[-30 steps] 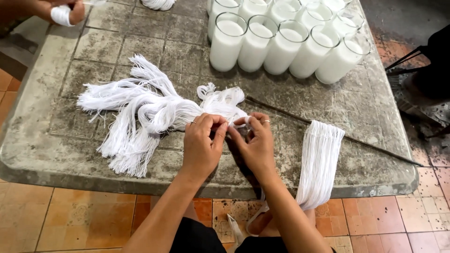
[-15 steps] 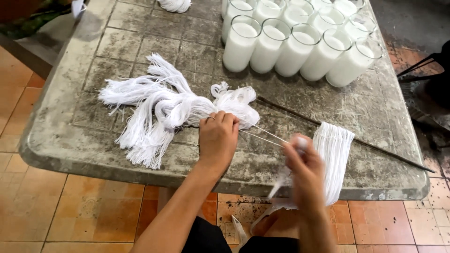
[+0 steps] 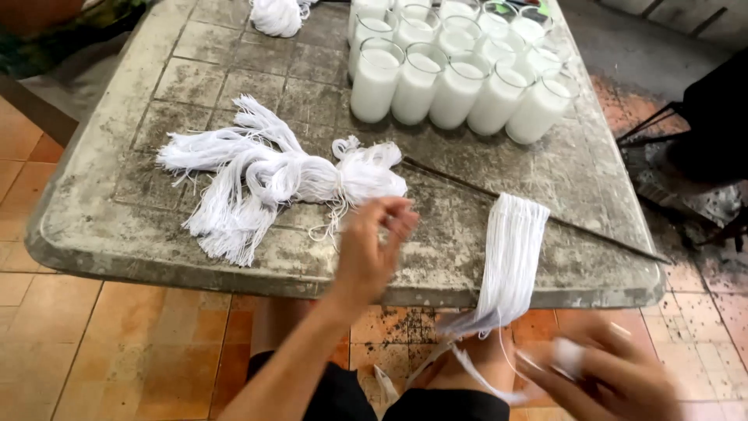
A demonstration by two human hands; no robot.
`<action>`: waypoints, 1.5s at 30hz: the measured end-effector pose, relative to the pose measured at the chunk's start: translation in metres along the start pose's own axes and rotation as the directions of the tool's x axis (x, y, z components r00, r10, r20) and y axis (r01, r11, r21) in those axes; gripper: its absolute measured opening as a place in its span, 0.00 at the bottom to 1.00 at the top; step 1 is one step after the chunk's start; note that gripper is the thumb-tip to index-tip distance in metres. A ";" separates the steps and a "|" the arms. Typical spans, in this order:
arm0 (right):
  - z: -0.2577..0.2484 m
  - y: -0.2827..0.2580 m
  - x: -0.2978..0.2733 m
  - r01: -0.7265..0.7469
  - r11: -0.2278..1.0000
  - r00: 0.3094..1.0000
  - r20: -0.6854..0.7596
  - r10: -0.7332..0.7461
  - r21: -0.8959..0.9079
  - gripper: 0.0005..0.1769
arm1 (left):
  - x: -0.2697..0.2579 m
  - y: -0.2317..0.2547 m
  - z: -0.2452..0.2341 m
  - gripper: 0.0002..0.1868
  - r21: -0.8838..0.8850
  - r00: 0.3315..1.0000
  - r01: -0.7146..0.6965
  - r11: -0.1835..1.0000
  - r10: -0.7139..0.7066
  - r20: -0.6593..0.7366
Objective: Tying white fringe bundles and sliding them onto a metal rod at a candle production station.
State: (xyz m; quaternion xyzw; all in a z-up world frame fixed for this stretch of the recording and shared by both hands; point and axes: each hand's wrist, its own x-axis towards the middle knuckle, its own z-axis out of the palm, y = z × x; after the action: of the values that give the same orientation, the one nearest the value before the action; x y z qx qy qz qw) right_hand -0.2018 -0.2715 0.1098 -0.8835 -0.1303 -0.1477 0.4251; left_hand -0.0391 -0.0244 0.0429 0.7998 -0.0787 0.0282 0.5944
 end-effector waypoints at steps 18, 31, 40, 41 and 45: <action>-0.026 0.201 0.067 -0.539 0.745 0.614 -0.422 0.667 0.394 0.10 | -0.022 -0.043 -0.080 0.11 0.447 0.976 0.149 0.882 -0.203 0.075; 0.110 0.068 0.082 -0.057 0.986 0.994 -0.078 0.071 0.160 0.02 | -0.026 -0.073 -0.037 0.15 0.658 0.994 -0.104 0.746 0.064 0.084; 0.185 0.066 0.122 -0.079 0.983 0.960 0.253 0.120 -0.164 0.10 | -0.019 -0.101 -0.029 0.11 0.712 0.964 -0.227 0.665 0.256 0.069; 0.186 0.068 0.122 -0.080 0.983 0.959 0.258 0.121 -0.165 0.10 | -0.019 -0.100 -0.032 0.11 0.710 0.965 -0.223 0.668 0.252 0.066; 0.189 0.075 0.121 -0.083 0.986 0.969 0.219 0.114 -0.146 0.08 | -0.016 -0.105 -0.043 0.11 0.688 0.968 -0.203 0.697 0.249 0.033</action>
State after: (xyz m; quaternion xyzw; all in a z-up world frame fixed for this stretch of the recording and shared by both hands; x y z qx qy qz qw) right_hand -0.0357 -0.1551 -0.0107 -0.9268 -0.1237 -0.0330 0.3531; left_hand -0.0364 0.0474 -0.0467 0.9454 -0.1416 0.1529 0.2508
